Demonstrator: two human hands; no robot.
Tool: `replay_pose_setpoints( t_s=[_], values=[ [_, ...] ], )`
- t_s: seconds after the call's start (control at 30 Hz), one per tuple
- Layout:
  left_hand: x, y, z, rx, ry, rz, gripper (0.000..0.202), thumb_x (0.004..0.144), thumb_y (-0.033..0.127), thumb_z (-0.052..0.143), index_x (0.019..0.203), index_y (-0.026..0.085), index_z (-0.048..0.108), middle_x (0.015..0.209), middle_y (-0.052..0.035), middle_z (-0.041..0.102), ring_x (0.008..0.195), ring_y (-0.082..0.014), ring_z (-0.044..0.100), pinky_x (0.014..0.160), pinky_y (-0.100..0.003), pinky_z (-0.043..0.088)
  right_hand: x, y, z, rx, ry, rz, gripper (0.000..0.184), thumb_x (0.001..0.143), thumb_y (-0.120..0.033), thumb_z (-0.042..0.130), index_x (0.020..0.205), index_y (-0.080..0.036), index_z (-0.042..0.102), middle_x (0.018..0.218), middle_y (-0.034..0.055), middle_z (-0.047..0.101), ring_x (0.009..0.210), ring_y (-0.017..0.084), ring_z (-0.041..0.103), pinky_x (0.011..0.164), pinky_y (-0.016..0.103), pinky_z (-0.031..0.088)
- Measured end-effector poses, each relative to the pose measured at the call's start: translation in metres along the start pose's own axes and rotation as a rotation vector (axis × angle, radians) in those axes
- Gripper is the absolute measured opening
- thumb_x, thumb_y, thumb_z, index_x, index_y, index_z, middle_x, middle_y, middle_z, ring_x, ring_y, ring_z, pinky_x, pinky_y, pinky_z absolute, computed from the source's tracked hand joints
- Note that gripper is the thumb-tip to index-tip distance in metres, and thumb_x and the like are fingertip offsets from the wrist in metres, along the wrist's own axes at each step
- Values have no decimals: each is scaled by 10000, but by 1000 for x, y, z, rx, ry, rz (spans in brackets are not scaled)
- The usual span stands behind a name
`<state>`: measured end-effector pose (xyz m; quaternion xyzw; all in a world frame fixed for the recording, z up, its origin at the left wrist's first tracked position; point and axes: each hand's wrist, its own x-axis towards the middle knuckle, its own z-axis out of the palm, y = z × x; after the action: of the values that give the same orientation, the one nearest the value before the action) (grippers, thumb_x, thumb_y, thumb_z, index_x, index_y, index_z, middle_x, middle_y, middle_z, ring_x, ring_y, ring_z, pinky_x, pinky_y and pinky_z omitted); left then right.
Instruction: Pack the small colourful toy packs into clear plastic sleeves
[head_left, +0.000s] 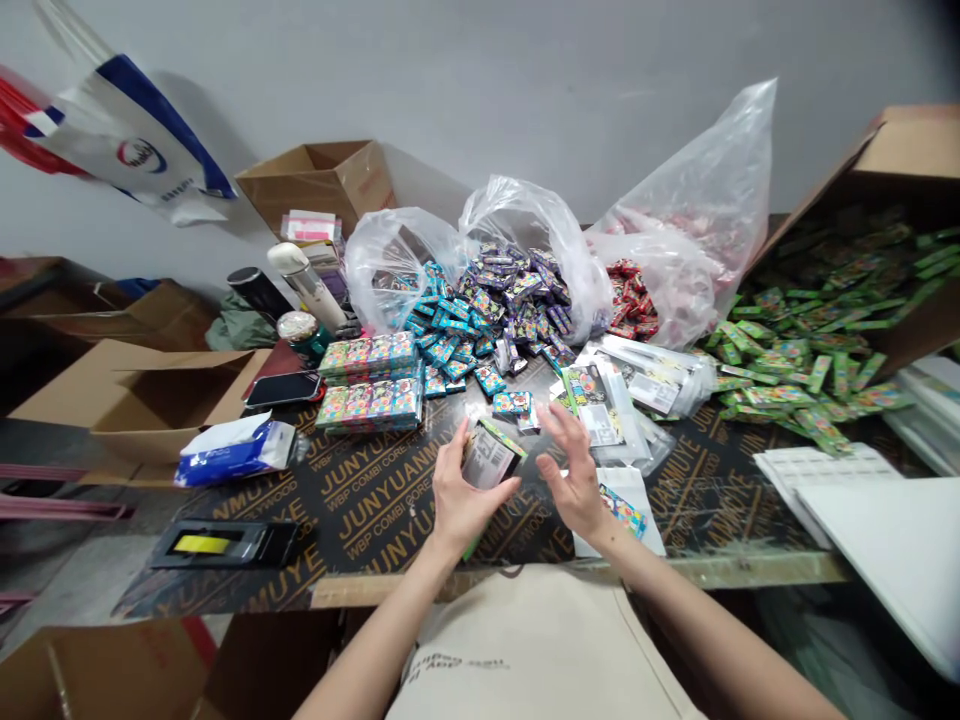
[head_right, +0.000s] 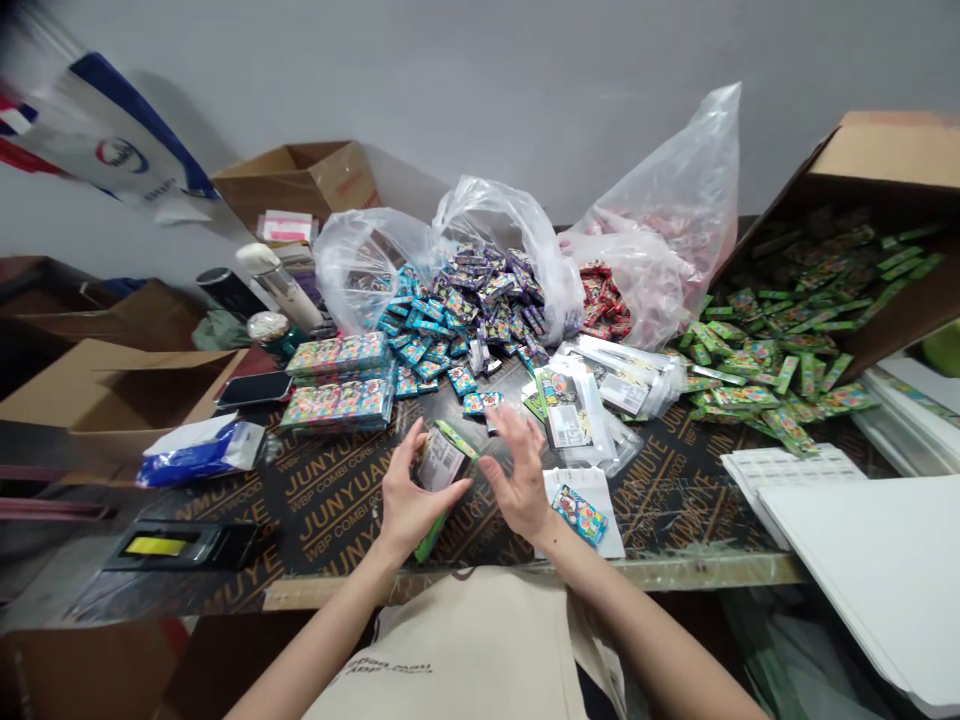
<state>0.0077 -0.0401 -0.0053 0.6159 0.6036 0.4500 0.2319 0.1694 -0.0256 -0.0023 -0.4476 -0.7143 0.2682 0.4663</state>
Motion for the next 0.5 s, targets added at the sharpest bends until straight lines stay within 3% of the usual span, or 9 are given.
replay_pose_setpoints(
  t_s=[0.07,0.1,0.2,0.3,0.4,0.5],
  values=[
    [-2,2,12,-106,109,-103,944,548,392,759,1347,230,283,1188,-104,484,1095,-256,478,945,-399,374,5,-1,15,246,168,246,571,883,-382,369,1387,-247,137,1356,63,409,1275,213,338,1030,459,288],
    [-2,2,18,-207,122,-165,900,566,402,747,1332,223,309,1180,-102,496,1082,-247,492,933,-386,385,7,-1,22,363,209,353,547,882,-399,351,1372,-225,183,1352,75,413,1257,215,369,991,439,351],
    [-3,1,34,-668,67,-392,534,713,465,602,1143,160,514,1033,-83,600,939,-199,581,834,-330,447,15,-1,37,625,239,570,438,847,-418,375,1209,-177,431,1230,98,540,1152,246,490,892,417,445],
    [-2,1,39,-1034,96,-622,366,748,470,549,886,137,610,865,-49,656,783,-161,616,724,-280,474,23,2,35,813,205,699,324,739,-315,514,1026,-166,537,919,80,688,907,258,630,750,392,503],
    [5,0,32,-1048,7,-781,258,659,366,638,763,129,636,703,-20,654,625,-130,598,622,-250,464,26,8,24,919,184,833,245,622,-182,575,866,-165,570,718,41,701,686,223,657,645,342,502],
    [19,-1,21,-947,-124,-783,195,581,236,653,735,118,669,615,-16,638,530,-110,557,527,-226,420,21,14,16,890,179,829,182,622,-180,624,802,-177,597,727,26,703,659,192,648,646,318,488]
  ],
)
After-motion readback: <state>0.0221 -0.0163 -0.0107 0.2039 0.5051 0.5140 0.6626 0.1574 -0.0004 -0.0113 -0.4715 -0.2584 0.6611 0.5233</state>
